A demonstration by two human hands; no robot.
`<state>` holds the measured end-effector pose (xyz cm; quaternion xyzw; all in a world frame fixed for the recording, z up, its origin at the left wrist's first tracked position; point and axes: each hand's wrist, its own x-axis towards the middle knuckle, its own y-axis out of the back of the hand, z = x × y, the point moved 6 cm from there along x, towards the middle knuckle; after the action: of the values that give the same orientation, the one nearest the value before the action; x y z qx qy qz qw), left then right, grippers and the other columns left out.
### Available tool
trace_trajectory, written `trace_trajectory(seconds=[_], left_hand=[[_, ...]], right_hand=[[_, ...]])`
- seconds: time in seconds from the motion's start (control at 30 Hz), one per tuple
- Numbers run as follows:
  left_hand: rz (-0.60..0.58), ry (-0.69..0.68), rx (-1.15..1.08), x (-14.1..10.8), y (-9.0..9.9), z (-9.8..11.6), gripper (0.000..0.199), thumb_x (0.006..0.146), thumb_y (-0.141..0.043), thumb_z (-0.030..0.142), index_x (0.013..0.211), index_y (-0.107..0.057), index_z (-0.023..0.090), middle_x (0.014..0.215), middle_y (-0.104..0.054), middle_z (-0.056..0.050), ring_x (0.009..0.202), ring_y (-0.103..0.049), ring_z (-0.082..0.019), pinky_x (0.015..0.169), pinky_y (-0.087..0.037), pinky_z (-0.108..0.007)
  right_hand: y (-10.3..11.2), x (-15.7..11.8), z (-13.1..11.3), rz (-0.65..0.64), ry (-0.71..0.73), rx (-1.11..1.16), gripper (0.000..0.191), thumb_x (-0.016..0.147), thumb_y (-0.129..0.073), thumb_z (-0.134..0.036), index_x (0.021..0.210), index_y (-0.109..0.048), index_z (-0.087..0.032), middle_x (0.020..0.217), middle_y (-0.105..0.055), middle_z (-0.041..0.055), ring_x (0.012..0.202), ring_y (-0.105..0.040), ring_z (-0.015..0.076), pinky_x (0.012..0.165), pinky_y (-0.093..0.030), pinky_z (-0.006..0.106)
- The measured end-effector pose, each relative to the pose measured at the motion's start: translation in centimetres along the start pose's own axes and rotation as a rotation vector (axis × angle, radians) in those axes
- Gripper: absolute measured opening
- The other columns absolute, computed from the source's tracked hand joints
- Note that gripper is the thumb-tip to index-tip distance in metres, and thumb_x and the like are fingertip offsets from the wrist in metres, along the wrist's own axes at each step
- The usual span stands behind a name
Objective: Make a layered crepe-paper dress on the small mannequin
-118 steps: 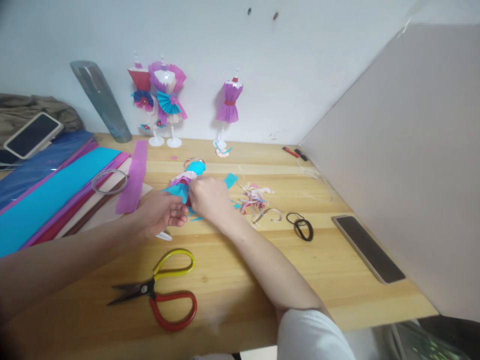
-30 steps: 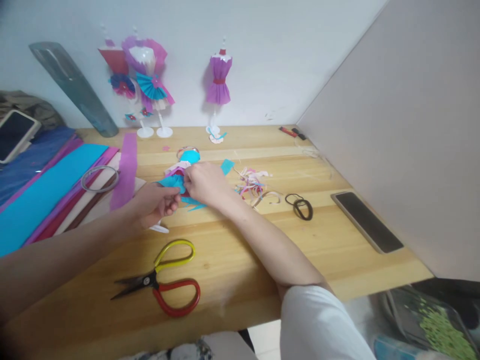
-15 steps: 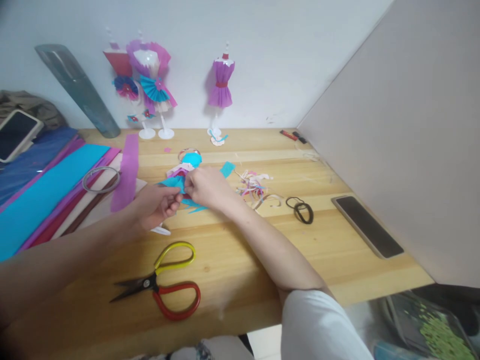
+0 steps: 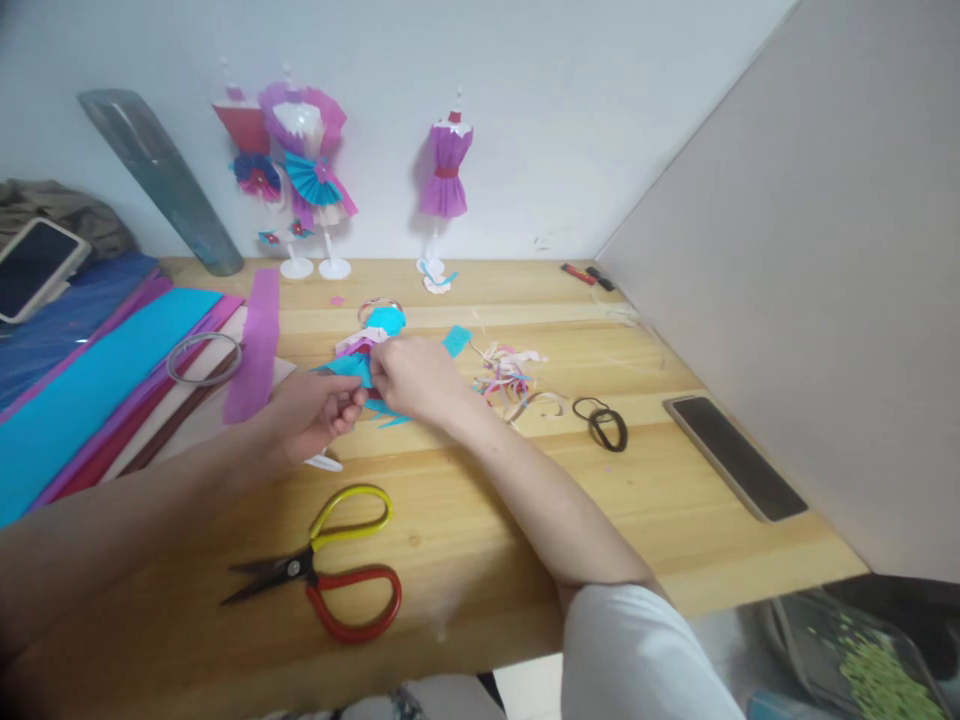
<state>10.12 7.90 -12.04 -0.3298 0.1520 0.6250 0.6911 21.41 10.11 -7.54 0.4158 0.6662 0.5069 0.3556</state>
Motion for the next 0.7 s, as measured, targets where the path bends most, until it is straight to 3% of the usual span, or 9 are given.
trace_trajectory(seconds=[0.33, 0.7], left_hand=[[0.003, -0.004, 0.011, -0.16, 0.07, -0.14, 0.035, 0.091, -0.05, 0.001, 0.058, -0.052, 0.014, 0.048, -0.052, 0.001, 0.036, -0.042, -0.004, 0.036, -0.028, -0.013], [0.024, -0.026, 0.135, -0.2, -0.25, 0.27, 0.03, 0.089, -0.057, 0.005, 0.062, -0.054, 0.015, 0.045, -0.051, 0.003, 0.034, -0.041, -0.005, 0.037, -0.023, -0.017]], right_hand=[[0.13, 0.07, 0.14, 0.009, -0.015, 0.063, 0.016, 0.086, -0.061, -0.014, 0.089, -0.077, -0.016, 0.091, -0.076, 0.0089, 0.078, -0.063, 0.0186, 0.064, -0.032, 0.028], [0.35, -0.17, 0.0, -0.024, 0.025, 0.089, 0.017, 0.084, -0.064, -0.014, 0.095, -0.076, -0.017, 0.088, -0.074, 0.0066, 0.075, -0.059, 0.0166, 0.063, -0.03, 0.026]])
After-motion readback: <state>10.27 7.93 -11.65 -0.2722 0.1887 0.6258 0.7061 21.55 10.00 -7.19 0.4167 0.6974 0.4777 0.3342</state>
